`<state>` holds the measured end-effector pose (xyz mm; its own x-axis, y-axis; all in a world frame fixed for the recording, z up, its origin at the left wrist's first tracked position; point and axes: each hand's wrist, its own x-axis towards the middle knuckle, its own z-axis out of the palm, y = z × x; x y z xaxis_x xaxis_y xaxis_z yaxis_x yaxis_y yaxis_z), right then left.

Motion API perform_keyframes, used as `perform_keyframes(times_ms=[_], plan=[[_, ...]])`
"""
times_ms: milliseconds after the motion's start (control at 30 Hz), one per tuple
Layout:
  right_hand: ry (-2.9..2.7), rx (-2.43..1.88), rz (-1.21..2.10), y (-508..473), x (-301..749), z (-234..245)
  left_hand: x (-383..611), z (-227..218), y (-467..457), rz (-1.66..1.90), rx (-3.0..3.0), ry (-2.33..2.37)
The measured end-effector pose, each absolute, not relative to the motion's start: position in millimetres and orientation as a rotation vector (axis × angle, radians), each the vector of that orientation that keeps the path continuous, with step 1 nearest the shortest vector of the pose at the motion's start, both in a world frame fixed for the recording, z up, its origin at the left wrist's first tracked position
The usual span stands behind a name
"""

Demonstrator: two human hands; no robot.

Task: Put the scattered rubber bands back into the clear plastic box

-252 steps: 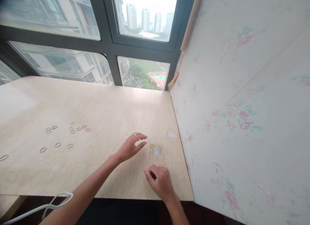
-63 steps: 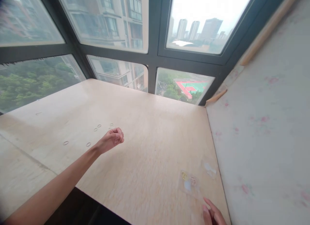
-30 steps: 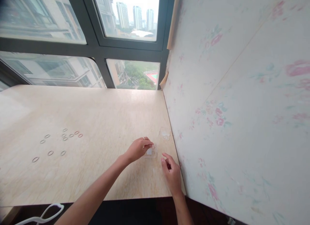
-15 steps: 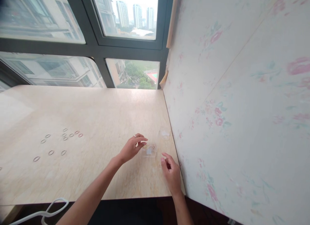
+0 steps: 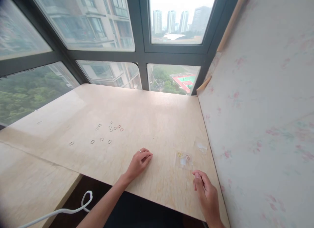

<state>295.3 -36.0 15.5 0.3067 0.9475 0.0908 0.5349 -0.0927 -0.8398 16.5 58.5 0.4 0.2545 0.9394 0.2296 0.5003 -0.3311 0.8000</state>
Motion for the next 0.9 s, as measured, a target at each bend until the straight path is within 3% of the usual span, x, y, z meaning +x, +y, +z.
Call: perform_keyframes(times_ms=[567,700,900], plan=[[-2.038,-1.035,0.795,90,88,128,14,-5,43,1.031,1.936,1.294],[-2.271,-1.028,0.766,119,26,121,12,-7,42,0.997,1.867,1.312],[-2.511,-1.332,0.708,176,-15,71,12,-5,44,1.068,1.901,1.249]])
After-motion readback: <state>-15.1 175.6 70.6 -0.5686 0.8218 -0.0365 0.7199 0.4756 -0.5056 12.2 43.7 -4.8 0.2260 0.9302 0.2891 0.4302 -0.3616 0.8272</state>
